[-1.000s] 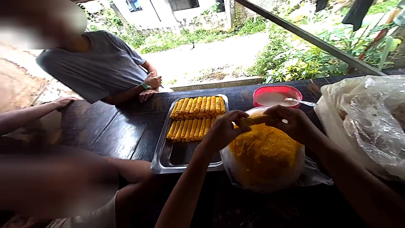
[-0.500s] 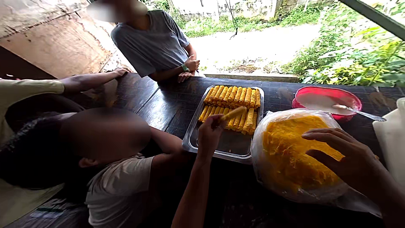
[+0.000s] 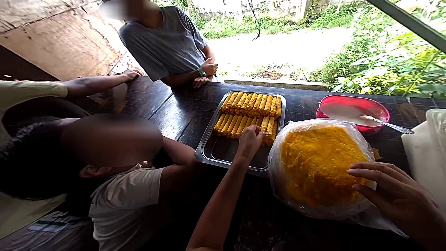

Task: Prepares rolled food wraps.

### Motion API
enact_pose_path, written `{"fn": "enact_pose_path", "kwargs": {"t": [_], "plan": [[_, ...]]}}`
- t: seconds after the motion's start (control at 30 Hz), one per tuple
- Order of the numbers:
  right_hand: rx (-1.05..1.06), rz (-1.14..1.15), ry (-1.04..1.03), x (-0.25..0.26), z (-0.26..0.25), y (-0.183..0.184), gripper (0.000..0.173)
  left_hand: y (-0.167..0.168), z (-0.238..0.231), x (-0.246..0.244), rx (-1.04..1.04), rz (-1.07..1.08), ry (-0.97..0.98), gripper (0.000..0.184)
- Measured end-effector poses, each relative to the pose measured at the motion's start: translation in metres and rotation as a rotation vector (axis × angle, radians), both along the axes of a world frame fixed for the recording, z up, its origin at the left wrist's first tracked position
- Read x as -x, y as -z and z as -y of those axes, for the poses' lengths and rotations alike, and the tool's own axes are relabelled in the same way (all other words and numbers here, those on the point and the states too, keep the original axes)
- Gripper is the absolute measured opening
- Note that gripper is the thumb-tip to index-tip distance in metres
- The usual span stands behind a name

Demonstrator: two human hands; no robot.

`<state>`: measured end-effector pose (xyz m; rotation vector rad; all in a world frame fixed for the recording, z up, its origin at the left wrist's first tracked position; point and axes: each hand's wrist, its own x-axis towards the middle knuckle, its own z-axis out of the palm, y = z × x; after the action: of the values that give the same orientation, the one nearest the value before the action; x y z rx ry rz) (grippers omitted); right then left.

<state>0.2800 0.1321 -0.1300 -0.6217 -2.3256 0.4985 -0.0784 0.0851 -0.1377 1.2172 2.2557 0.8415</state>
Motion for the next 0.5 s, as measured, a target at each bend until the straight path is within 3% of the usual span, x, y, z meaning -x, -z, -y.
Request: {"fn": "enact_pose_path", "kwargs": {"t": [0.1, 0.2, 0.4, 0.5], "plan": [[-0.001, 0.011, -0.005, -0.003, 0.002, -0.002, 0.029, 0.003, -0.004, -0.001, -0.018, 0.072, -0.024, 0.023], [-0.003, 0.036, -0.021, -0.006, 0.004, -0.002, 0.030, -0.002, -0.003, 0.003, 0.028, 0.083, 0.004, 0.036], [-0.016, 0.020, 0.013, -0.011, 0.008, -0.003, 0.029, 0.001, -0.007, 0.001, -0.123, -0.235, 0.164, 0.061], [-0.041, -0.004, 0.098, -0.008, 0.016, -0.010, 0.027, 0.015, -0.019, -0.013, -0.007, -0.266, 0.320, 0.066]]}}
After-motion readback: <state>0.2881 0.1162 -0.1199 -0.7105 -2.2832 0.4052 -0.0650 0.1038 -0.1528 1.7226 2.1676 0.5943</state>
